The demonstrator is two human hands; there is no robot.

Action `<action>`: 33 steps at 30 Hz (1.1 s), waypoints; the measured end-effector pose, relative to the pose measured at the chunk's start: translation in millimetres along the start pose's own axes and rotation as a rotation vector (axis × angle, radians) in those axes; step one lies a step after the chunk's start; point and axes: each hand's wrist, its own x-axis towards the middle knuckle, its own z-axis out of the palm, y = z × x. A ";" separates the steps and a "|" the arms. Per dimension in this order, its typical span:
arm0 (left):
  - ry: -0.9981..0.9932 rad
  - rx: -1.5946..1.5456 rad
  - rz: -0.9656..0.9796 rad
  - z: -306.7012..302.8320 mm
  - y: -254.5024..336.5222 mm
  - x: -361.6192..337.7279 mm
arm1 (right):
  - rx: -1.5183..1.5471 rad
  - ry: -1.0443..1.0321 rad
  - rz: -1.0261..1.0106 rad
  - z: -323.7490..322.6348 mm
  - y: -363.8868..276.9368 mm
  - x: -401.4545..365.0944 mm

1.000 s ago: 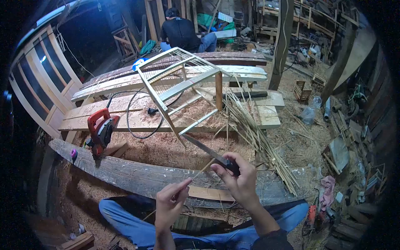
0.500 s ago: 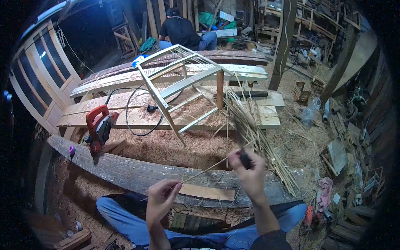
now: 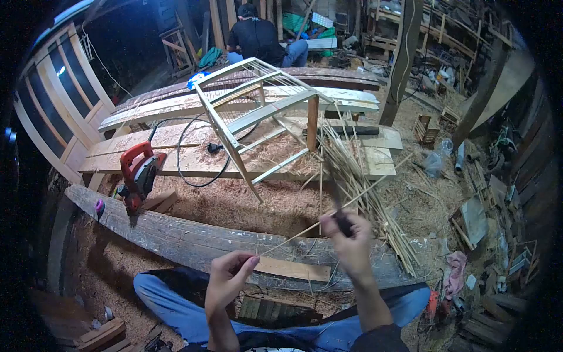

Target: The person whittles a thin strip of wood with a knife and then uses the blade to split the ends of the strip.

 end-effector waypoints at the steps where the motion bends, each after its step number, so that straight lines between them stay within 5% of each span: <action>1: -0.002 -0.019 0.010 4.4 3.1 -0.9 | 0.000 -0.001 0.000 7.1 0.6 -3.9; 3: -0.007 -0.031 -0.028 7.6 4.0 -1.9 | 0.022 -0.186 0.045 21.2 0.0 -9.0; 11: -0.227 -0.255 -0.066 6.9 3.1 -2.9 | 0.032 -0.047 0.000 9.3 -4.4 -1.8; 26: -0.498 -0.565 -0.264 11.5 -0.7 -0.2 | 0.009 -0.168 0.015 24.3 -0.8 -7.8; 33: -0.417 -0.599 -0.268 21.4 2.0 -0.8 | -0.008 -0.172 0.000 26.3 2.5 -7.8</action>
